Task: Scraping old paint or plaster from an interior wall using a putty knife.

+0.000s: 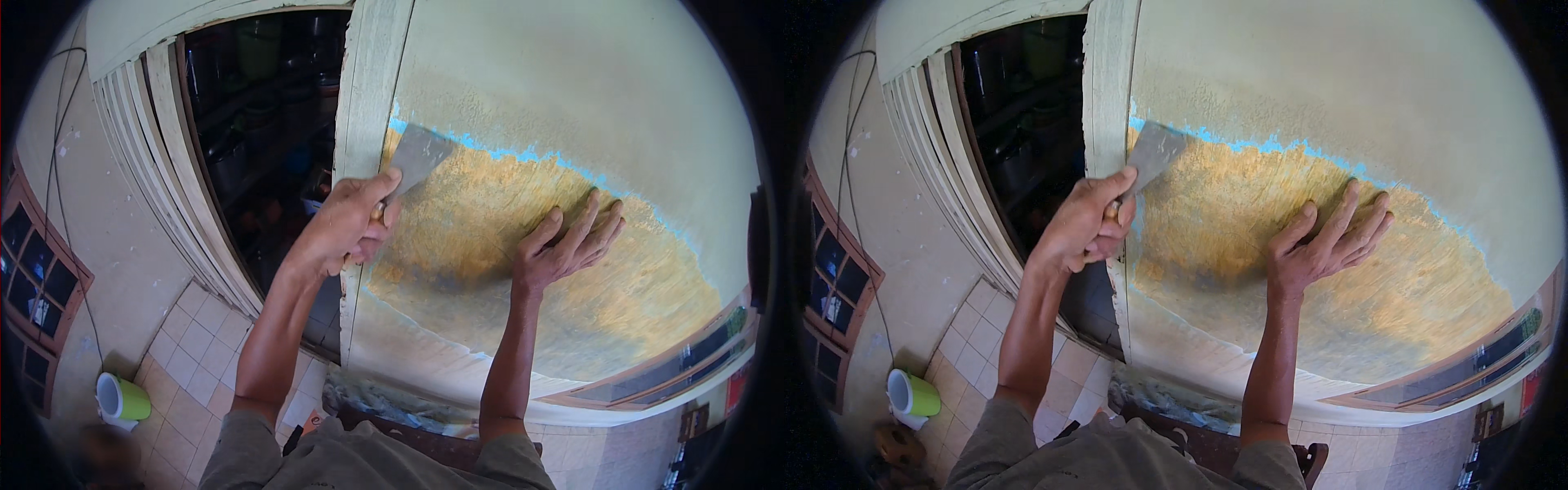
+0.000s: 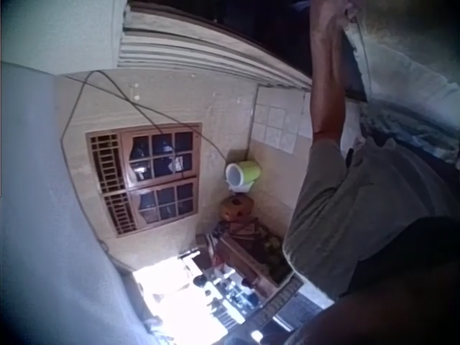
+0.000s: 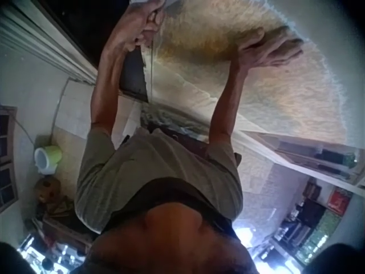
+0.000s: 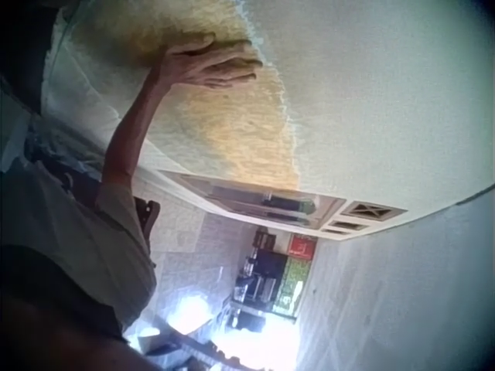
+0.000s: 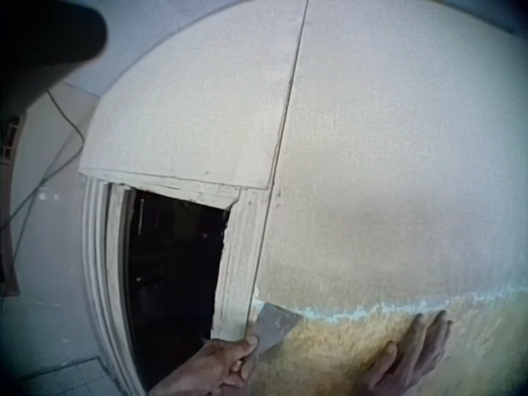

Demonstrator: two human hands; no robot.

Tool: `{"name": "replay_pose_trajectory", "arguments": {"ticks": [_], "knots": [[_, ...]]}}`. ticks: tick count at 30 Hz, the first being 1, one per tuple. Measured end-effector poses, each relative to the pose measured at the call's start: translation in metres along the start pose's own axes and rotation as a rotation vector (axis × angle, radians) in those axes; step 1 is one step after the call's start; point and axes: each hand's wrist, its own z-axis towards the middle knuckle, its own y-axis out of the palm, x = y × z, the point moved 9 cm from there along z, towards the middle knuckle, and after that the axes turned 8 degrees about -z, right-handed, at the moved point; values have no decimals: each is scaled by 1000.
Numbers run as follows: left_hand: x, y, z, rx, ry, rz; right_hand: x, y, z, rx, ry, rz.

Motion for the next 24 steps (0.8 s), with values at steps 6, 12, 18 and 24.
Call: {"name": "replay_pose_trajectory", "arguments": {"ticks": [6,12,18,24], "knots": [[7,-1,0,86,-8,82,1,1,-2,5,-20,-1],[15,-13,5,88,15,125,-4,4,-3,-1,-16,7],[1,-4,0,51,-9,144,1,0,-2,3,-7,2],[24,-9,3,94,28,118,-6,2,-2,-4,-7,16]]}}
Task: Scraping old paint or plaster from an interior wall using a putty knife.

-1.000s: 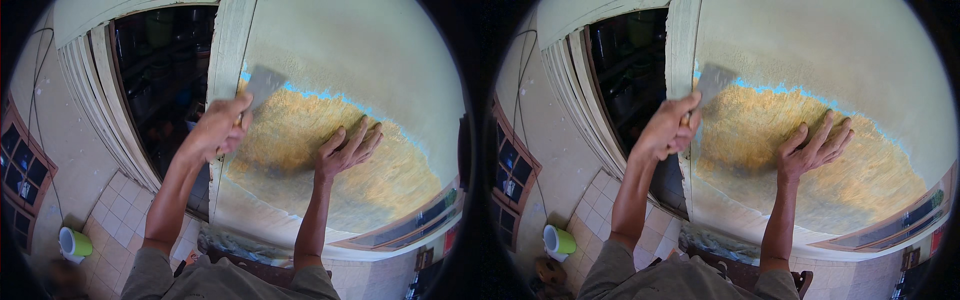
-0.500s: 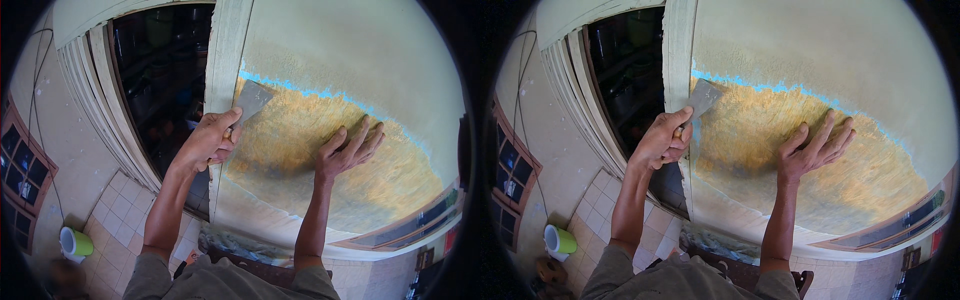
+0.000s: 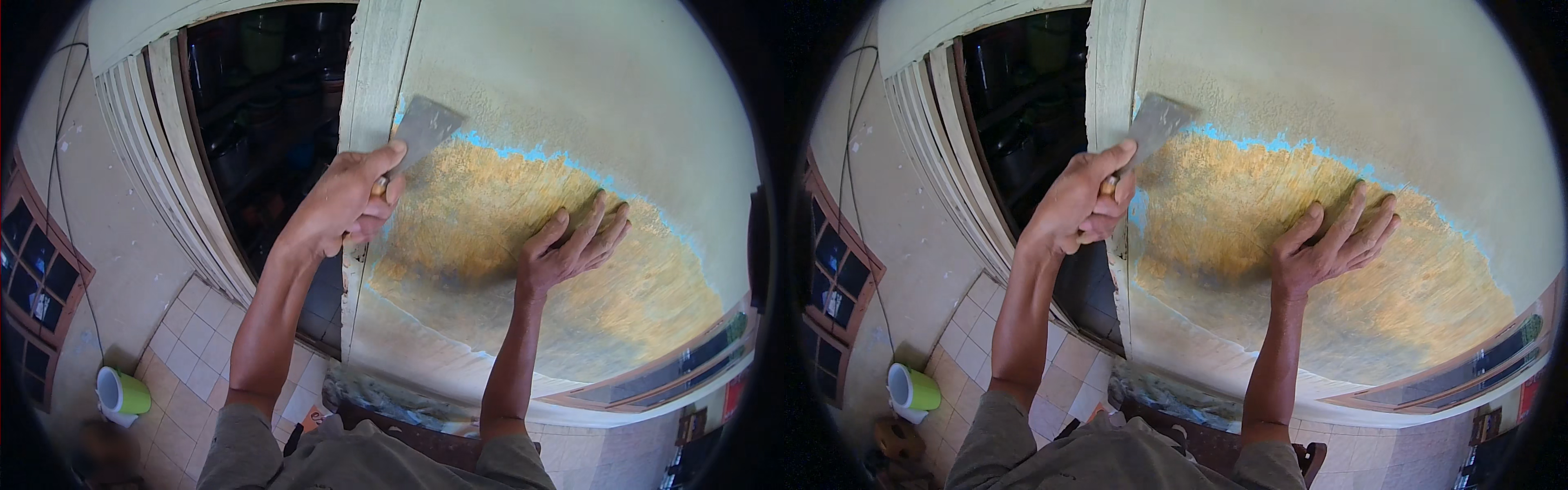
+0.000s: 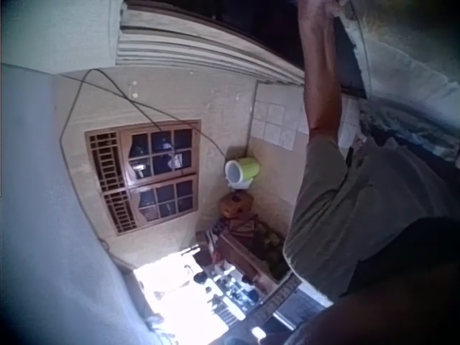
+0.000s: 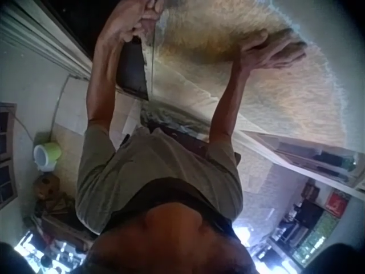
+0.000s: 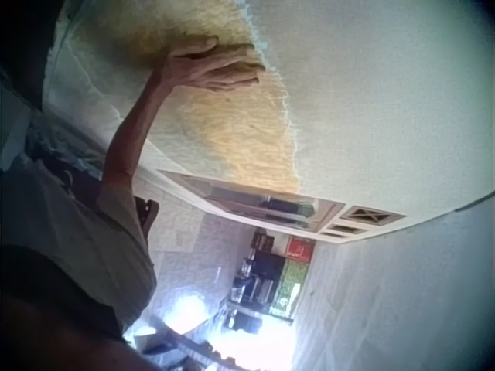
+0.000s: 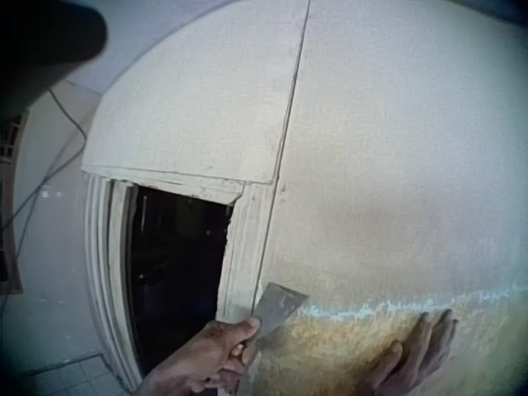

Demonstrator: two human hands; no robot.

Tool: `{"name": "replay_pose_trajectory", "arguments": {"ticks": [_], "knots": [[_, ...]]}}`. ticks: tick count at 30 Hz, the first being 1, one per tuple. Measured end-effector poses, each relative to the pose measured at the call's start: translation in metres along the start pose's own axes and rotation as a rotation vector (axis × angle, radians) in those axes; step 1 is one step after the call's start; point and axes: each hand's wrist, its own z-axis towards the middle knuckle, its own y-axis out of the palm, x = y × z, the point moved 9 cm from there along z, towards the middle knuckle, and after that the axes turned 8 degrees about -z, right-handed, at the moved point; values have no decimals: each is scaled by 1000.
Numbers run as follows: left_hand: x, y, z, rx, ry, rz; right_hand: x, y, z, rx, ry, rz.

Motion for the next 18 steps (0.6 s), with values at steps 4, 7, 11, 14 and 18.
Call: {"name": "replay_pose_trajectory", "arguments": {"ticks": [4,7,11,14,18], "knots": [[-20,0,-1,-66,7,-45,4,-1,0,0,-9,-2],[-27,-8,-1,-39,-14,-15,3,1,-1,-4,-8,-5],[4,-3,5,-66,39,-35,2,3,-1,10,-6,8],[-12,-1,0,14,25,53,5,1,0,15,-8,10],[-26,-3,2,-64,-23,-53,4,2,-2,3,-3,-6]]}}
